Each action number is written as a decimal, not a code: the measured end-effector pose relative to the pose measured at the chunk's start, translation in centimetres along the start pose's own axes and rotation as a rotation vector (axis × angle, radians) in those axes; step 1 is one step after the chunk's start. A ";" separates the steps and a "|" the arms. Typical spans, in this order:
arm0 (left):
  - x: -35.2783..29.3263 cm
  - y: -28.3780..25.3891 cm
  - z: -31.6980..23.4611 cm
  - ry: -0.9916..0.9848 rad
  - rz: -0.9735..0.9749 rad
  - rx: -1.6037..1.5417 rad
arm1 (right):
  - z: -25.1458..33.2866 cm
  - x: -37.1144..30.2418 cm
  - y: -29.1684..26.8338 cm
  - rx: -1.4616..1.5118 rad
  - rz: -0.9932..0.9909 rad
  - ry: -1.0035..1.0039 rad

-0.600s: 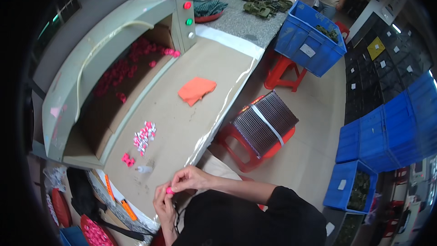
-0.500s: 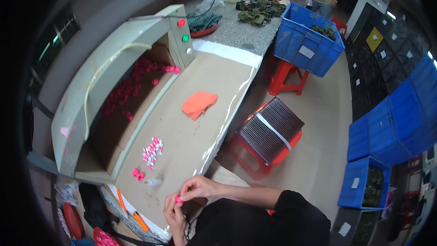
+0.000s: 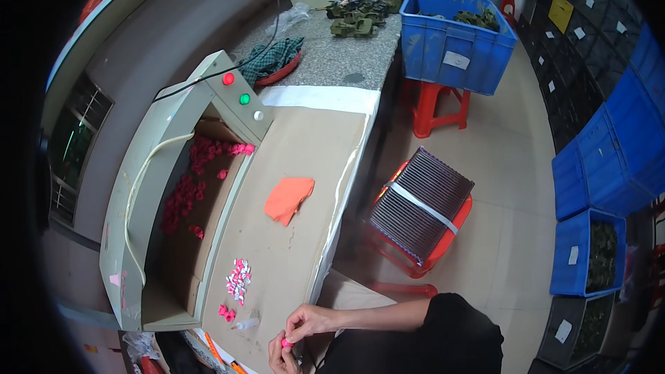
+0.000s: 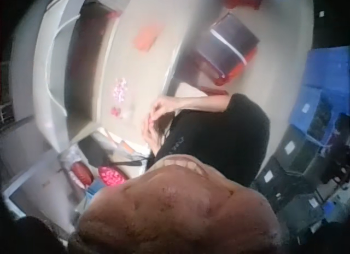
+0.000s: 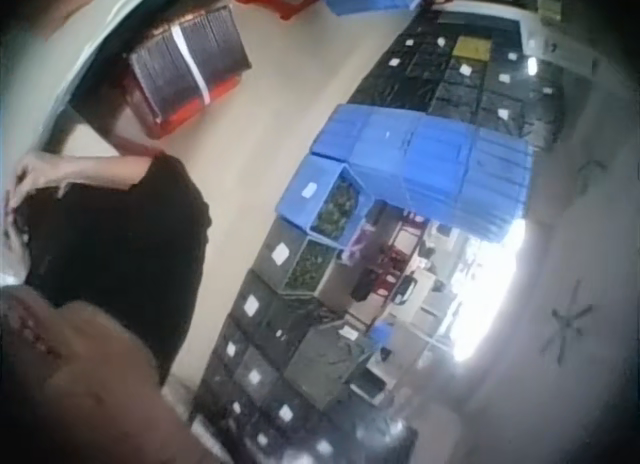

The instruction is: The person assembles small pink plastic components by applying glue from a white bottle and attaching white pieces. They handle the items one at a time, repeatedly picking up the glue bottle, applying adhesive, and joining parts on a workbench.

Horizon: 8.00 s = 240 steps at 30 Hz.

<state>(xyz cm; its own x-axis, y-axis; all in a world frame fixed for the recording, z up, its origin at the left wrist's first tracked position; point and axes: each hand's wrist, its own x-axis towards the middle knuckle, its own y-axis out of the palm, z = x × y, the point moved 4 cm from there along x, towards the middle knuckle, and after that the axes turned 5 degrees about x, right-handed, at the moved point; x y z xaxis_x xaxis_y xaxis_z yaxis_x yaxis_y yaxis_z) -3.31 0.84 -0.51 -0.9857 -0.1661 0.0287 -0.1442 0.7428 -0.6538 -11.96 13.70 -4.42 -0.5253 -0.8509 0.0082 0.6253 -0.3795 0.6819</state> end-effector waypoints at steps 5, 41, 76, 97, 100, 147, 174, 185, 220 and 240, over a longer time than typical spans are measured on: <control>-1.1 0.5 -0.9 -0.065 -0.029 -0.038 | -0.6 0.1 -0.5 0.012 0.050 0.059; -4.6 -4.1 2.3 0.001 -0.160 -0.318 | -3.8 1.7 5.7 -0.108 -0.142 0.170; -2.0 -0.2 2.7 -0.238 -0.152 -0.702 | -1.0 0.6 2.8 -0.466 -0.163 -0.221; -2.6 0.6 3.4 -0.118 -0.190 -0.789 | -0.4 0.1 5.6 -0.925 -0.170 -0.446; -2.6 0.6 3.7 -0.107 -0.184 -0.826 | -0.3 0.2 6.0 -0.935 -0.168 -0.463; -1.6 4.1 2.2 -0.223 -0.123 -0.951 | 1.1 -3.6 3.6 -0.829 -0.280 -0.651; -1.2 4.4 0.0 -0.235 -0.143 -0.937 | 1.3 -4.2 3.2 -0.808 -0.269 -0.639; -1.1 4.4 -0.3 -0.206 -0.122 -0.942 | 1.8 -4.6 3.4 -0.800 -0.268 -0.654; -2.2 6.6 0.5 -0.598 0.359 -1.720 | 28.9 -27.8 -34.0 -0.479 -1.795 -0.585; -2.1 4.6 1.9 -0.417 0.483 -1.835 | 10.6 -11.5 -12.5 -0.317 -1.053 -0.455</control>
<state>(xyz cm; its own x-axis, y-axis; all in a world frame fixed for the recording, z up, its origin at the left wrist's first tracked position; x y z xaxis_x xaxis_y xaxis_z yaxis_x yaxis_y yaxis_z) -1.77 3.40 -5.05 -0.9246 0.3132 -0.2168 -0.0840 0.3874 0.9181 -19.87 32.08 -5.32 -0.9826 0.1164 -0.1450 -0.1555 -0.9420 0.2975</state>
